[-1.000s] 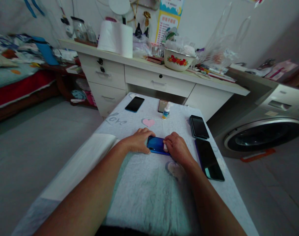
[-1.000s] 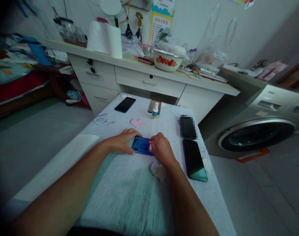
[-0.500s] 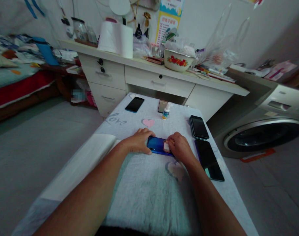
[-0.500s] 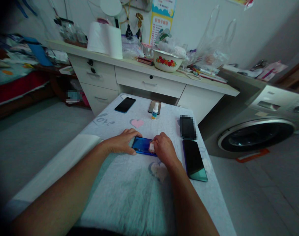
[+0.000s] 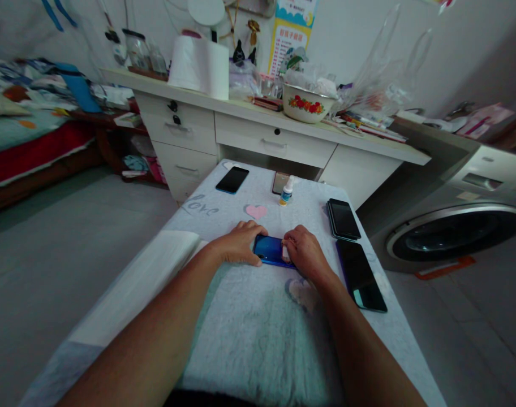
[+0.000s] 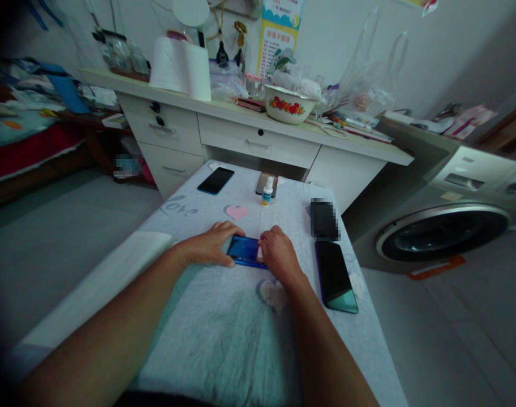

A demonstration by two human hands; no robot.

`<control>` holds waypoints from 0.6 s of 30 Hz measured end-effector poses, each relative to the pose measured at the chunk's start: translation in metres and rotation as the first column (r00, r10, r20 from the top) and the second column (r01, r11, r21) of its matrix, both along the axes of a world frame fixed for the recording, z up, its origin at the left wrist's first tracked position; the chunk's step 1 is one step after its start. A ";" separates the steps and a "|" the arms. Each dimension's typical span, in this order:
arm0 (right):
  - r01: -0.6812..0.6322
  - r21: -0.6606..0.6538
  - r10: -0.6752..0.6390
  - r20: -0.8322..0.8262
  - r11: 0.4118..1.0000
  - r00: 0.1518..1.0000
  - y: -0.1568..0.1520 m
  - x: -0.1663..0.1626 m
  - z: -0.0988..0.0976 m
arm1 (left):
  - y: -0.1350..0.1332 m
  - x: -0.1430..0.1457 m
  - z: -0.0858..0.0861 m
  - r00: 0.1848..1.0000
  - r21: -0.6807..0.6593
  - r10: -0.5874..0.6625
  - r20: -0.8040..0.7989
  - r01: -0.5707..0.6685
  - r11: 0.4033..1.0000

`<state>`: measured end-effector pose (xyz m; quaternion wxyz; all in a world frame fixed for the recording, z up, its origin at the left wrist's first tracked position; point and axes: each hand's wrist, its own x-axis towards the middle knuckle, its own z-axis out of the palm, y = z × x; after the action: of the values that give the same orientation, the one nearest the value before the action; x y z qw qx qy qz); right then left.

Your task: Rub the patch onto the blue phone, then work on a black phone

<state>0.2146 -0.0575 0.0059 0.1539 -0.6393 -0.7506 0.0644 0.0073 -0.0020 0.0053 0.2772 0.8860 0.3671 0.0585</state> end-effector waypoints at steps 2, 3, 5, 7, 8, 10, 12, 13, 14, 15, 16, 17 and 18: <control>-0.015 -0.008 0.015 -0.005 1.000 1.000 -0.001 -0.001 0.002 | 0.000 0.000 -0.001 1.000 0.008 0.000 -0.002 0.000 1.000; -0.023 -0.015 0.023 -0.007 1.000 1.000 -0.001 -0.001 0.003 | 0.000 0.000 -0.001 1.000 0.012 0.000 -0.005 0.000 1.000; -0.039 -0.026 0.039 -0.016 0.999 0.999 -0.002 -0.002 0.005 | 0.000 -0.001 -0.002 1.000 0.016 0.002 -0.010 -0.001 1.000; -0.064 -0.038 0.063 -0.035 0.997 0.997 -0.003 -0.002 0.007 | 0.001 -0.001 -0.002 1.000 0.014 0.001 -0.010 -0.001 1.000; -0.077 -0.045 0.075 -0.046 0.996 0.996 -0.003 -0.002 0.008 | 0.001 -0.001 -0.002 1.000 0.014 0.001 -0.010 -0.001 1.000; -0.104 -0.060 0.100 -0.065 0.993 0.993 -0.004 -0.001 0.008 | 0.000 0.000 -0.002 1.000 0.011 0.000 -0.012 0.000 1.000; -0.129 -0.073 0.123 -0.085 0.989 0.989 -0.006 0.000 0.009 | 0.000 0.000 -0.001 1.000 0.008 0.002 -0.016 -0.002 1.000; -0.140 -0.077 0.132 -0.096 0.987 0.987 -0.007 0.001 0.010 | 0.000 0.000 -0.001 1.000 0.006 0.003 -0.016 -0.003 1.000; -0.149 -0.081 0.140 -0.108 0.986 0.984 -0.008 0.001 0.011 | 0.000 0.000 -0.001 1.000 0.005 0.005 -0.014 -0.004 1.000; -0.156 -0.086 0.145 -0.119 0.984 0.982 -0.010 0.002 0.012 | 0.000 0.000 -0.001 1.000 0.003 0.004 -0.012 -0.004 1.000; -0.164 -0.093 0.152 -0.130 0.982 0.980 -0.011 0.002 0.013 | 0.000 0.000 0.000 1.000 0.003 0.005 -0.011 -0.005 1.000; -0.176 -0.103 0.161 -0.140 0.979 0.977 -0.012 0.002 0.014 | 0.000 0.000 0.000 1.000 0.002 0.005 -0.010 -0.005 1.000; -0.189 -0.111 0.172 -0.149 0.976 0.974 -0.014 0.003 0.015 | 0.000 0.000 0.000 1.000 0.000 0.004 -0.009 -0.004 1.000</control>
<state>0.2172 -0.0711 0.0208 0.1587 -0.5706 -0.7878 0.1691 0.0072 -0.0017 0.0050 0.2755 0.8855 0.3701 0.0553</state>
